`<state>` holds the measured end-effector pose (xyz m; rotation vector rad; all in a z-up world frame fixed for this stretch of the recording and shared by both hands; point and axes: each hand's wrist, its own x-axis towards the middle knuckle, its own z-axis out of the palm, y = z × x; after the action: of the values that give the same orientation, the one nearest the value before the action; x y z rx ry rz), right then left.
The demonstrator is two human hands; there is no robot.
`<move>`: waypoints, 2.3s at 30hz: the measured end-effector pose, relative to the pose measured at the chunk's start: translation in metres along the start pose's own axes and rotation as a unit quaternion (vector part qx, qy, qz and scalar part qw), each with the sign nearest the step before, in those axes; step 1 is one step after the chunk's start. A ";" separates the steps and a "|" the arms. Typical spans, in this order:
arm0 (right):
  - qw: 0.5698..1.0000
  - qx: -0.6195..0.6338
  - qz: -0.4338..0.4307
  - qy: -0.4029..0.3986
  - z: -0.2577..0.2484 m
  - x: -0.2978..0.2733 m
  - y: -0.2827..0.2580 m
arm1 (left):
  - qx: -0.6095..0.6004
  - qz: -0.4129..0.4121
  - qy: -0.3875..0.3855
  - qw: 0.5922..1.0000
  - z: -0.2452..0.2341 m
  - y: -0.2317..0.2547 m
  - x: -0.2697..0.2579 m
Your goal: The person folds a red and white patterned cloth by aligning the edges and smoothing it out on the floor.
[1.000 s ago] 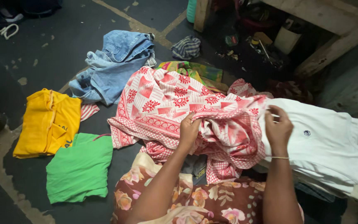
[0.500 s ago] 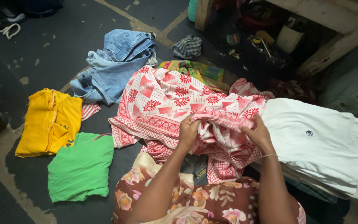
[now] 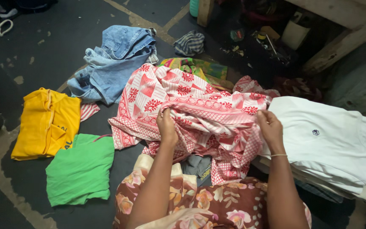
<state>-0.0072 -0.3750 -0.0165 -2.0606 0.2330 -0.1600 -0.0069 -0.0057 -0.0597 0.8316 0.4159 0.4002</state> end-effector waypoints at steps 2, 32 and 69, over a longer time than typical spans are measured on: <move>0.997 -0.059 0.009 -0.042 0.000 -0.007 -0.007 | -0.005 -0.010 0.025 1.000 0.002 0.012 0.001; 0.968 -0.093 -0.136 0.187 -0.040 0.005 -0.060 | -0.038 0.065 0.046 0.996 -0.019 0.051 0.025; 0.996 -0.048 -0.061 0.032 0.050 -0.018 -0.048 | -0.125 0.000 0.080 0.989 -0.026 0.029 0.034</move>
<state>-0.0093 -0.3055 0.0014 -2.1675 0.1575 -0.2956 0.0039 0.0453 -0.0600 0.5567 0.5034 0.5102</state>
